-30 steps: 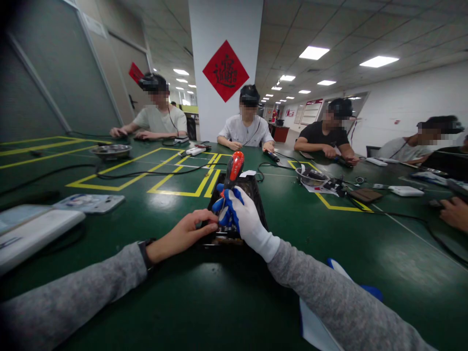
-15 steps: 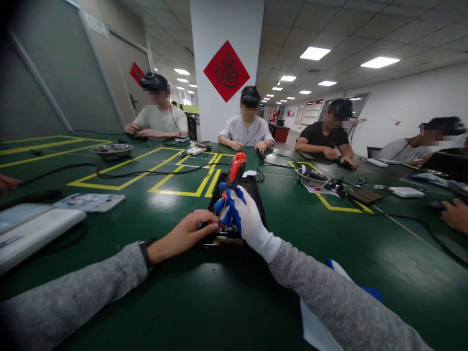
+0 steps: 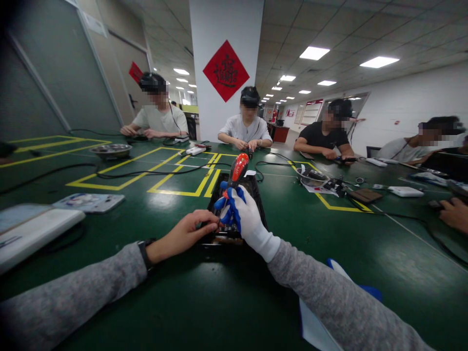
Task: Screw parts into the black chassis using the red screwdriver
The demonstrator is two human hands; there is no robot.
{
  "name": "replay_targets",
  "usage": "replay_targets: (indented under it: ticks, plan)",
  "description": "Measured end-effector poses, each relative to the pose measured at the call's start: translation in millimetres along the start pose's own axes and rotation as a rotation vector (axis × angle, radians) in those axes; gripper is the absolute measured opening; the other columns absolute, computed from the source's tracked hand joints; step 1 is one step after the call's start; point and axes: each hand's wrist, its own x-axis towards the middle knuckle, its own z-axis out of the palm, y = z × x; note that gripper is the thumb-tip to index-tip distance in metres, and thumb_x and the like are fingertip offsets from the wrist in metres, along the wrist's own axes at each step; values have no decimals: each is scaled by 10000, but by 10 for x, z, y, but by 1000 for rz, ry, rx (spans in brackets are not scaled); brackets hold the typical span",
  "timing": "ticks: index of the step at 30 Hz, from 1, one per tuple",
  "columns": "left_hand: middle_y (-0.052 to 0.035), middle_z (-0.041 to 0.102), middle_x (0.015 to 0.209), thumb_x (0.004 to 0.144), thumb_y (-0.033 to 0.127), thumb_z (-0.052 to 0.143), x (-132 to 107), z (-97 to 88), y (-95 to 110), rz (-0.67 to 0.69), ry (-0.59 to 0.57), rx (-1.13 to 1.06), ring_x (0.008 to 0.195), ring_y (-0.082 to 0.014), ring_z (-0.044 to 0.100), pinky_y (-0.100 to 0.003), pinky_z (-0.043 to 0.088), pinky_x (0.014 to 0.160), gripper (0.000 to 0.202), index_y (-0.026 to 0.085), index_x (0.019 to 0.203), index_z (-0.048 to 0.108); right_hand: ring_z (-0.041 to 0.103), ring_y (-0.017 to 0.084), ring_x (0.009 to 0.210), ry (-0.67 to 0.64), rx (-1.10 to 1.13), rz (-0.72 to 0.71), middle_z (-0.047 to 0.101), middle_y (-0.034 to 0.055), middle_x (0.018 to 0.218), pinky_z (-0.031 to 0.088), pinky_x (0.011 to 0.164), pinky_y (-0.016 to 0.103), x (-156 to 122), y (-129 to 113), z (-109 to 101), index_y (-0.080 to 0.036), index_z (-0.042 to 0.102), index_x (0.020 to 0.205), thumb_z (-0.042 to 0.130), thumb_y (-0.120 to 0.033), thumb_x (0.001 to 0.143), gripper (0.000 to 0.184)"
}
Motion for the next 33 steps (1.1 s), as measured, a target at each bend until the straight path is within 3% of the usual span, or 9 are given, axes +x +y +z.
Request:
replay_targets:
  ticks: [7, 11, 16, 19, 22, 25, 33]
  plan:
    - [-11, 638, 839, 811, 347, 538, 6, 2, 19, -49, 16, -27, 790, -140, 559, -260, 415, 771, 200, 166, 817, 621, 519, 70, 433, -18, -26, -8, 588, -31, 636, 438, 399, 174, -20, -17, 22, -198, 508, 1082, 538, -445, 789, 384]
    - [-31, 636, 895, 854, 338, 465, 1, 4, 14, -23, 17, -35, 847, -154, 551, -284, 410, 820, 234, 184, 893, 636, 521, 74, 441, -6, -36, -31, 583, -31, 642, 448, 416, 187, -25, -28, 28, -200, 499, 1092, 520, -443, 798, 382]
    - [-40, 608, 956, 868, 342, 419, 20, 1, -50, -102, 211, -40, 890, -161, 533, -300, 408, 833, 257, 189, 956, 607, 505, 66, 459, 168, -68, -174, 589, -26, 668, 413, 424, 176, -7, -29, -20, -223, 506, 1075, 497, -451, 807, 352]
    - [-9, 570, 764, 817, 351, 491, 45, 8, -166, -219, 300, -41, 702, -130, 513, -260, 423, 676, 222, 164, 889, 586, 517, 63, 511, 322, -64, -284, 602, -15, 761, 430, 483, 194, 35, 4, -82, -243, 497, 1087, 506, -439, 802, 345]
    - [30, 486, 621, 775, 382, 535, 57, 24, -260, -339, 262, -83, 563, -100, 448, -220, 368, 533, 233, 151, 806, 551, 506, 61, 542, 455, -141, -282, 579, -21, 766, 421, 509, 198, 77, 47, -137, -229, 524, 1052, 547, -428, 773, 343]
    - [37, 480, 620, 771, 373, 538, 55, 39, -287, -346, 209, -124, 551, -90, 441, -210, 351, 521, 220, 153, 781, 524, 444, 56, 512, 511, -251, -232, 521, -44, 680, 375, 471, 184, 93, 66, -155, -210, 555, 987, 574, -424, 749, 321]
    - [35, 490, 621, 767, 356, 538, 49, 38, -280, -311, 190, -91, 549, -88, 448, -206, 351, 519, 204, 152, 779, 532, 367, 47, 431, 465, -274, -157, 448, -78, 570, 308, 401, 176, 84, 53, -123, -216, 512, 872, 578, -463, 735, 290]
